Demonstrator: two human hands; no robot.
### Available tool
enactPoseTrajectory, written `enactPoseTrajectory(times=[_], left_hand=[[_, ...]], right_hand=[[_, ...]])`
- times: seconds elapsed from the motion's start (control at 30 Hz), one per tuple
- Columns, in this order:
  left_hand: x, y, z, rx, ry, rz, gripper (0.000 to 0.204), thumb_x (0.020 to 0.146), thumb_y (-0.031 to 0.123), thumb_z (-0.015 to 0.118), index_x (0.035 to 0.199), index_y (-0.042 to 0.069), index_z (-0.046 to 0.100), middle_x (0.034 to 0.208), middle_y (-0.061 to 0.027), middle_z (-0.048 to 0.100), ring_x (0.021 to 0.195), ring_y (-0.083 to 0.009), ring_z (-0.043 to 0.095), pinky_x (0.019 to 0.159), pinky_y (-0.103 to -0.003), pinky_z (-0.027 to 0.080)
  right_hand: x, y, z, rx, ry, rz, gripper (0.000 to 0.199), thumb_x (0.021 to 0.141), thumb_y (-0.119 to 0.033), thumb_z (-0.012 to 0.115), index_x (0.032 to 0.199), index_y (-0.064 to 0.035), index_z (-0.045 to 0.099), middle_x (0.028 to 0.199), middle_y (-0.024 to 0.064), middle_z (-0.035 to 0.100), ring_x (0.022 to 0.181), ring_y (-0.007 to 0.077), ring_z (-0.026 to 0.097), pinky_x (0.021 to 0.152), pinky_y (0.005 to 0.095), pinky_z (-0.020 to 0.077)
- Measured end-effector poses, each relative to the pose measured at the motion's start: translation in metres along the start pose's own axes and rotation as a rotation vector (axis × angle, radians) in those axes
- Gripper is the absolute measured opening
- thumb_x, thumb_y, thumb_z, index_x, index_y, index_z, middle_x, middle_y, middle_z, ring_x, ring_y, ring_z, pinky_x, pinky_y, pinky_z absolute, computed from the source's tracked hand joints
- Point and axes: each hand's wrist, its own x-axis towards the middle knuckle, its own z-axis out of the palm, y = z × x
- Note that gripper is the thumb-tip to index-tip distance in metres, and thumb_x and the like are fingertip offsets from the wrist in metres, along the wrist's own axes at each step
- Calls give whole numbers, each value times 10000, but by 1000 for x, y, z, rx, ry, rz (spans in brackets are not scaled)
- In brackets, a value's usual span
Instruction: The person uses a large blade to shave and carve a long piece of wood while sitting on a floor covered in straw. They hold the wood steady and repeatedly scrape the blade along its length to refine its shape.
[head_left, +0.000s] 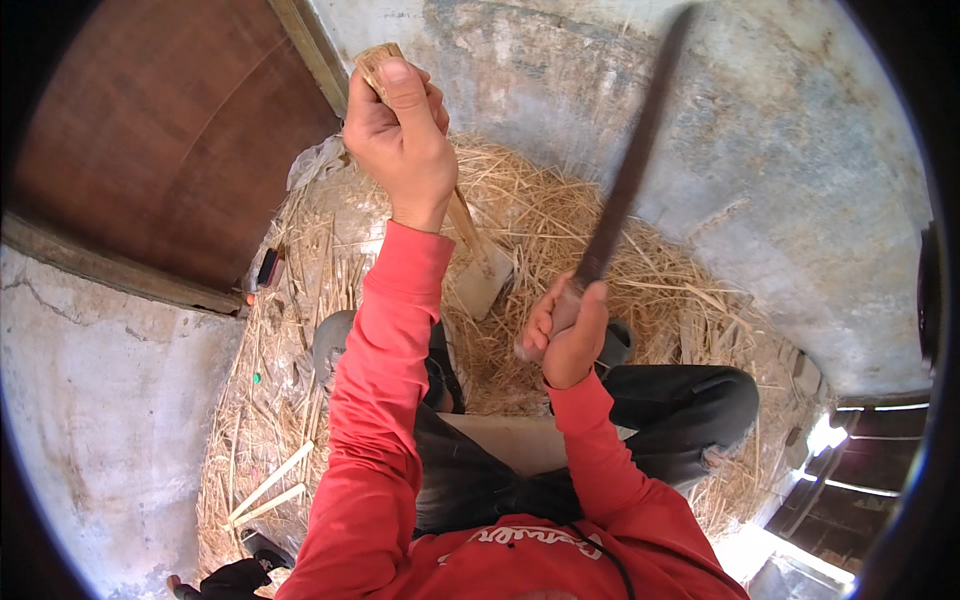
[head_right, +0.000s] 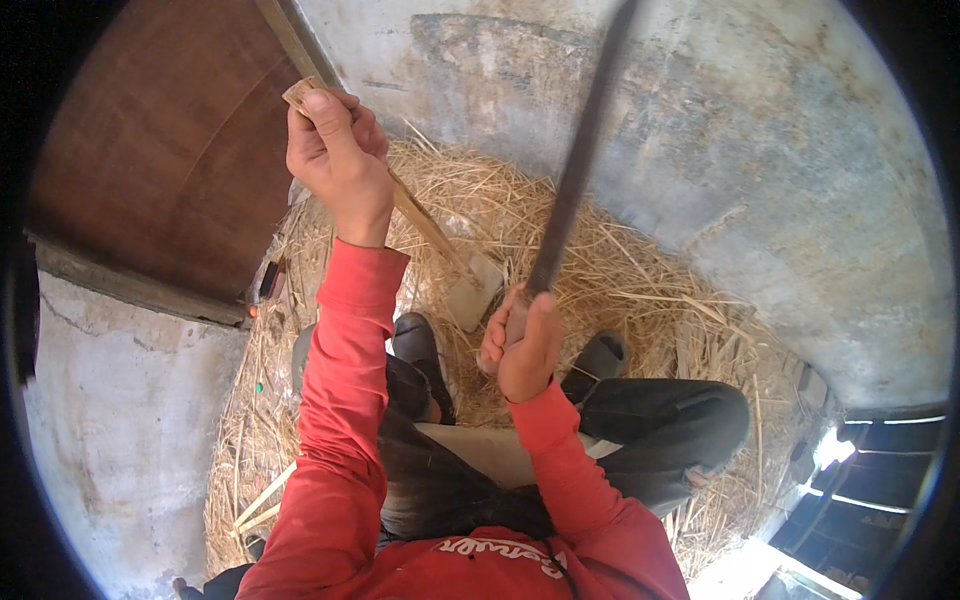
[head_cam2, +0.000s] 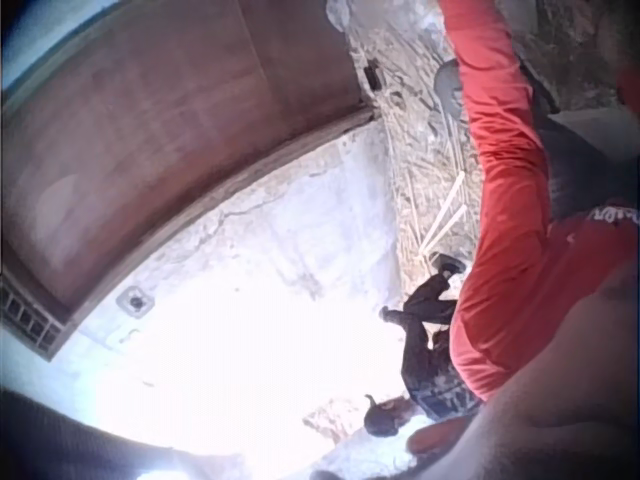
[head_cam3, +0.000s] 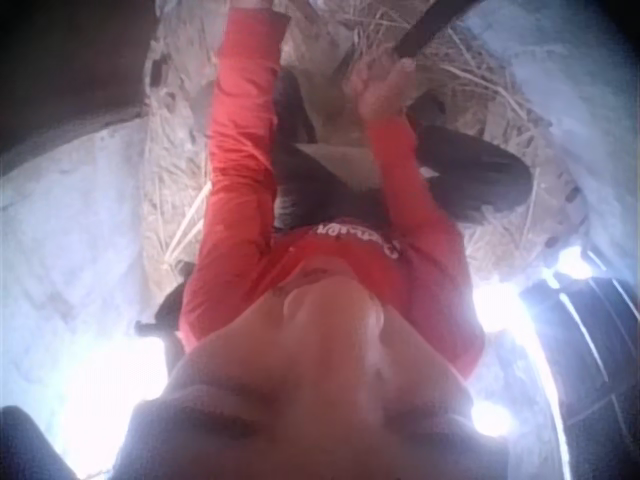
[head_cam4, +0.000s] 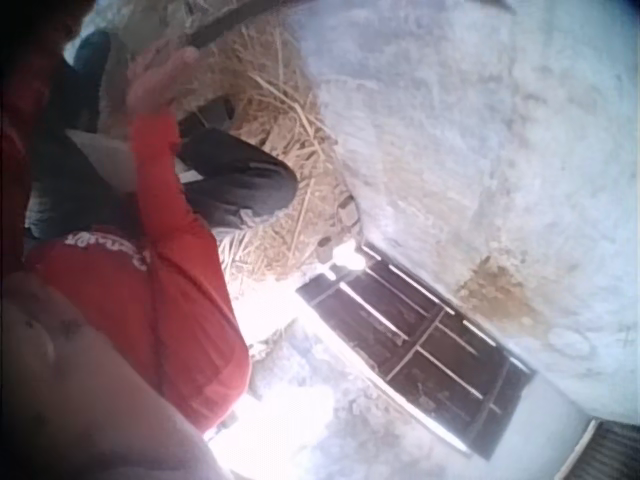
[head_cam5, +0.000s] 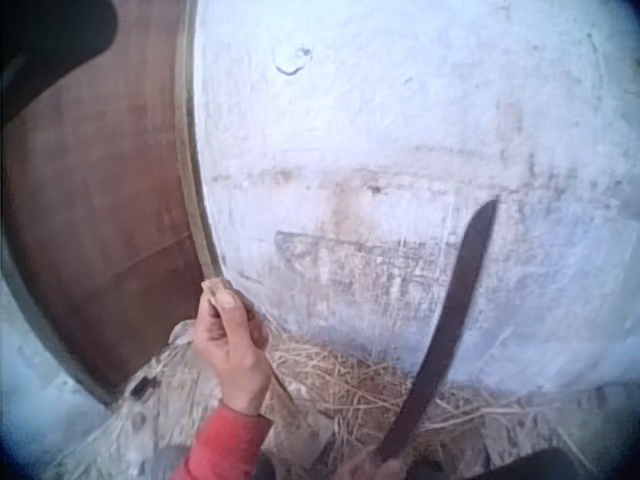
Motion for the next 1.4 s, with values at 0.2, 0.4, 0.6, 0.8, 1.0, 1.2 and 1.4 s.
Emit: enactPoseTrajectory(times=[0.2, 0.4, 0.6, 0.8, 1.0, 1.2, 1.4], left_hand=[[-2, -1, 14, 22, -35, 22, 368, 1033, 380, 546, 863, 59, 491, 630, 27, 428, 505, -48, 366, 439, -214, 273], [-1, 1, 2, 19, -29, -14, 390, 1030, 413, 540, 862, 65, 482, 613, 29, 413, 503, -41, 350, 434, -209, 259], [-5, 3, 12, 31, -37, -22, 381, 1033, 401, 537, 866, 63, 484, 620, 31, 412, 515, -41, 362, 436, -213, 263], [0, 0, 7, -3, -23, 7, 279, 1038, 305, 544, 912, 58, 515, 668, 28, 472, 519, -24, 395, 430, -195, 305], [5, 0, -2, 24, 48, -11, 307, 1036, 333, 550, 924, 50, 515, 653, 36, 455, 522, -18, 393, 439, -194, 296], [6, -4, 7, 195, 109, 83, 325, 1035, 337, 554, 897, 45, 521, 632, 38, 482, 523, -23, 414, 452, -208, 315], [6, -3, 11, 186, 117, 83, 316, 1038, 323, 552, 888, 46, 522, 634, 39, 491, 536, -19, 406, 474, -208, 312]], right_hand=[[-34, 136, -90, -415, 161, 185, 593, 971, -662, 395, 810, -93, 440, 585, 13, 410, 446, 145, 388, 424, 298, 342], [-8, 38, -54, -211, 324, 517, 638, 956, -697, 393, 844, -75, 485, 575, 11, 423, 416, 139, 396, 392, 304, 344], [-8, 3, -18, -130, 24, -239, 689, 959, -706, 353, 818, -51, 515, 602, 46, 512, 439, 162, 455, 447, 298, 407], [-47, 165, -127, -142, 553, 916, 577, 993, -589, 442, 805, -55, 551, 600, 64, 544, 445, 161, 470, 439, 307, 409], [-9, 39, -64, -268, 227, 359, 577, 960, -681, 414, 898, -111, 479, 557, 6, 404, 380, 161, 400, 365, 337, 373], [-6, 38, -15, 3, 50, -405, 637, 957, -704, 392, 846, -86, 503, 568, 21, 425, 509, 147, 479, 497, 301, 410], [-40, 183, -120, -457, 208, 652, 618, 975, -683, 347, 810, -101, 473, 555, 14, 403, 404, 158, 396, 411, 320, 362]])
